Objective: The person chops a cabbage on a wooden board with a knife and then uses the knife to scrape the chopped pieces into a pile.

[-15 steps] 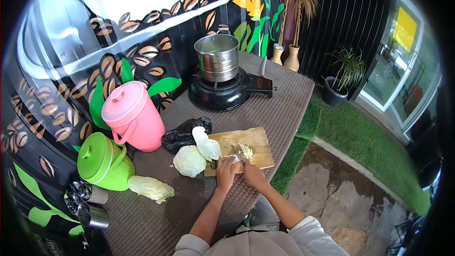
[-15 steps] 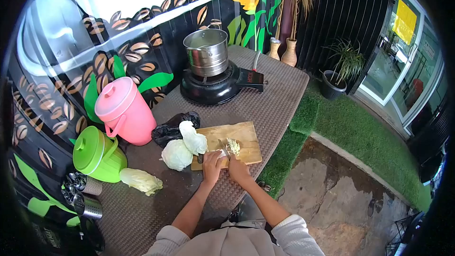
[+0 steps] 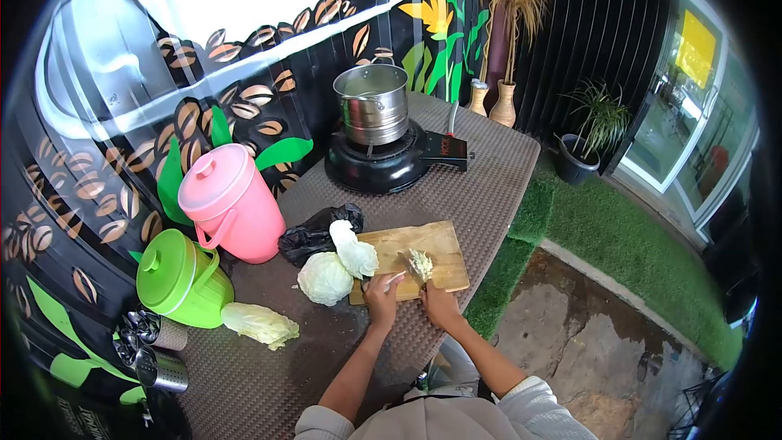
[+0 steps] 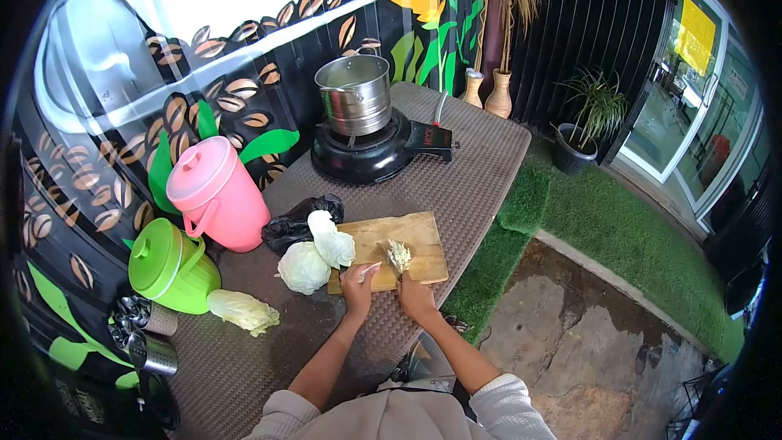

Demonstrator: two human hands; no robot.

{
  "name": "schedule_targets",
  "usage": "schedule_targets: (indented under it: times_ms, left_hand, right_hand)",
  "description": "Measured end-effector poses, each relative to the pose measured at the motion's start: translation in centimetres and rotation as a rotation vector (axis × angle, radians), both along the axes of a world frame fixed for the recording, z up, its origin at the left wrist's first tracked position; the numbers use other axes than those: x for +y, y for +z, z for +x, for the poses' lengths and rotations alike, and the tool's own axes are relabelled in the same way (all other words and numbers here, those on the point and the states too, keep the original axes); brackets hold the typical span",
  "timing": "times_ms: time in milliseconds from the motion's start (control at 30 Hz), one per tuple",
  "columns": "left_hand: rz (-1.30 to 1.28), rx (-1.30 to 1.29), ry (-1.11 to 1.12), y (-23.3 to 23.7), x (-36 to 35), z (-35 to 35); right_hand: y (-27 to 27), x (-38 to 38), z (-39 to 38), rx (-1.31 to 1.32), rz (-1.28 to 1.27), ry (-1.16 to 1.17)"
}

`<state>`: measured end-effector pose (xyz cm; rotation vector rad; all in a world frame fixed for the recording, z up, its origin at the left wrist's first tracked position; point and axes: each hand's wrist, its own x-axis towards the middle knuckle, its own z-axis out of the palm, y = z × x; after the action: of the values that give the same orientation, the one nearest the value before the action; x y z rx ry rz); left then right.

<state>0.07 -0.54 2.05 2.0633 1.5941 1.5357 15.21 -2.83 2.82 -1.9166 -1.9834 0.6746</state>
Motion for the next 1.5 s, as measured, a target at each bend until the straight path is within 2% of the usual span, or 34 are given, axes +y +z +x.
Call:
schedule_targets:
  times_ms: [67,200,267,300,367,400,467,667,867,967,1100,1167,1333,1500]
  left_hand:
    - [-0.284,-0.380,0.013,0.2,0.1,0.4]
    - [-0.356,-0.280,0.025,-0.4,2.1,0.5]
    - [-0.548,-0.270,-0.052,0.1,2.7,0.7]
    - [-0.549,-0.271,-0.056,-0.5,3.0,0.7]
    - [-0.271,-0.075,-0.156,-1.7,3.9,0.6]
    - [-0.270,-0.076,-0.158,-1.2,3.7,0.6]
    - [-0.223,0.128,-0.104,-0.4,3.0,0.5]
    - [-0.189,0.147,-0.110,-1.2,1.9,0.7]
    - [-0.292,0.162,-0.049,0.2,1.1,0.8]
    - [-0.242,0.200,-0.021,-0.7,1.0,0.7]
    - [-0.178,0.254,0.005,-1.2,0.8,0.8]
    - [-0.153,0.273,0.013,-1.1,0.7,1.0]
    - [-0.199,0.323,0.026,-0.9,0.9,1.1]
    - [-0.161,0.341,0.029,-1.1,1.0,0.9]
  right_hand:
    - [-0.3,0.2,0.2,0.039,-0.017,-0.065]
    - [-0.4,-0.1,0.9,0.206,0.026,-0.075]
    - [-0.2,-0.7,0.9,0.265,0.068,-0.086]
    - [-0.7,-0.9,0.9,0.263,0.069,-0.089]
    - [-1.6,-1.1,0.7,0.212,0.209,-0.099]
    - [-1.0,-1.2,0.6,0.210,0.210,-0.100]
    - [0.2,-1.6,0.3,0.173,0.044,-0.131]
    - [1.4,-1.7,-0.4,0.023,-0.007,-0.110]
    - [1.9,-1.1,-0.8,-0.024,-0.011,-0.092]
    - [2.5,-1.0,-1.0,-0.047,-0.053,-0.063]
    - [0.3,-0.9,-1.3,-0.063,-0.046,-0.106]
    - [-0.3,-1.1,-1.3,-0.045,0.066,-0.121]
    - [2.1,-0.9,-1.1,0.001,0.001,-0.117]
    - [0.9,-0.9,-1.0,-0.010,-0.017,-0.094]
